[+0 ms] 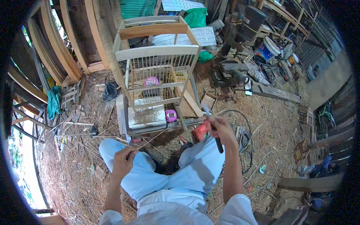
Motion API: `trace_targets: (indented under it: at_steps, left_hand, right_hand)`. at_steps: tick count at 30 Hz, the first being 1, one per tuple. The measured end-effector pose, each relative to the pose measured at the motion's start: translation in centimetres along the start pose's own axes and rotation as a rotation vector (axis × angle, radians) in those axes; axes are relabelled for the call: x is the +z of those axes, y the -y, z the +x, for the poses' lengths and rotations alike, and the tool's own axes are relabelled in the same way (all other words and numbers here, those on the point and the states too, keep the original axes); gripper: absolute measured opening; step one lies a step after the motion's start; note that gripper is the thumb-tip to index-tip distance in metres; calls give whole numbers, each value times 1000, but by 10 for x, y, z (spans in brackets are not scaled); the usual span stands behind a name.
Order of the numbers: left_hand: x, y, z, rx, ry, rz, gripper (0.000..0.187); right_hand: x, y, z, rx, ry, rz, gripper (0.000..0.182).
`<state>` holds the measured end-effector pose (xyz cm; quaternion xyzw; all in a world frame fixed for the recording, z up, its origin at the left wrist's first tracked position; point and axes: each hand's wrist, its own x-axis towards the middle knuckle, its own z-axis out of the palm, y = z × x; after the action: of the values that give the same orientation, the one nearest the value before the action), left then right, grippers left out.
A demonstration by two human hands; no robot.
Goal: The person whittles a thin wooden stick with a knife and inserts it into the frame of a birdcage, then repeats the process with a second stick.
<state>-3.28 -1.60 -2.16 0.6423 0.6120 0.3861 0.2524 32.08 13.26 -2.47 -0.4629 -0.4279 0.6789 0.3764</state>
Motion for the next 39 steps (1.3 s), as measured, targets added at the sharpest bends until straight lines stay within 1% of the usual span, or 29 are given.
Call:
trace_targets:
  at_steps: [1,3,5,7,8,11,12,13,14,15,17,19,20,21,23,24,26,27,29,30,32,33,35,36,39]
  left_hand:
    - [2,-3,2,5,-46,4,6]
    - [15,0,8,52,-91,15,7]
    - [28,-4,14,102,-116,19,9]
    - [36,-11,17,196,-133,83,10]
    - [36,-14,17,185,-74,113,12]
    - [30,-11,13,202,-60,132,9]
    - [26,-7,10,198,-59,137,9]
    - [22,-2,6,141,-28,110,8]
    - [18,2,2,84,1,79,7]
    - [15,5,0,80,-2,74,7]
    - [9,13,-4,64,49,83,7]
    - [2,20,-7,40,20,38,5]
    - [-1,23,-7,21,-6,-1,4]
    - [0,21,-6,17,-9,0,4]
    - [9,12,3,43,-37,-5,4]
    - [12,6,8,49,-37,-6,4]
    - [17,-8,16,49,-2,8,5]
    - [22,-10,19,52,0,8,5]
    - [30,-12,20,190,-37,-17,6]
    - [29,-13,19,189,-30,-16,6]
    - [25,-16,17,104,23,-25,8]
    - [23,-17,15,97,18,-22,8]
    - [22,-18,13,136,25,34,10]
    - [21,-17,11,131,19,33,10]
    - [15,-14,7,144,-1,58,11]
  right_hand:
    - [11,-1,-5,-26,103,-87,29]
    - [45,-3,-14,55,267,-125,32]
    - [89,-21,-18,63,389,-53,35]
    - [121,-35,-17,104,485,141,32]
    - [122,-39,-14,101,475,149,32]
    - [118,-41,-1,68,465,184,31]
    - [105,-36,1,41,401,134,29]
    - [92,-30,2,17,337,82,28]
    - [80,-24,2,14,300,86,28]
    - [67,-17,2,9,262,87,27]
    - [42,-7,2,-59,4,19,26]
    - [8,-5,11,-158,-75,133,26]
    - [-2,-6,11,-166,-57,72,30]
    - [7,-4,5,-164,-53,72,30]
    - [38,0,-12,-111,115,-47,31]
    - [45,-9,-13,-114,287,7,38]
    - [71,-20,-13,-101,556,137,43]
    - [86,-21,-12,-103,553,137,43]
    - [107,-25,-13,20,494,104,38]
    - [105,-28,-11,22,491,110,38]
    - [97,-30,-2,-33,496,78,36]
    - [97,-27,-2,-28,504,78,36]
    - [94,-16,-6,7,365,19,36]
    - [86,-16,-4,8,327,42,36]
    - [68,-10,-3,-2,282,40,33]
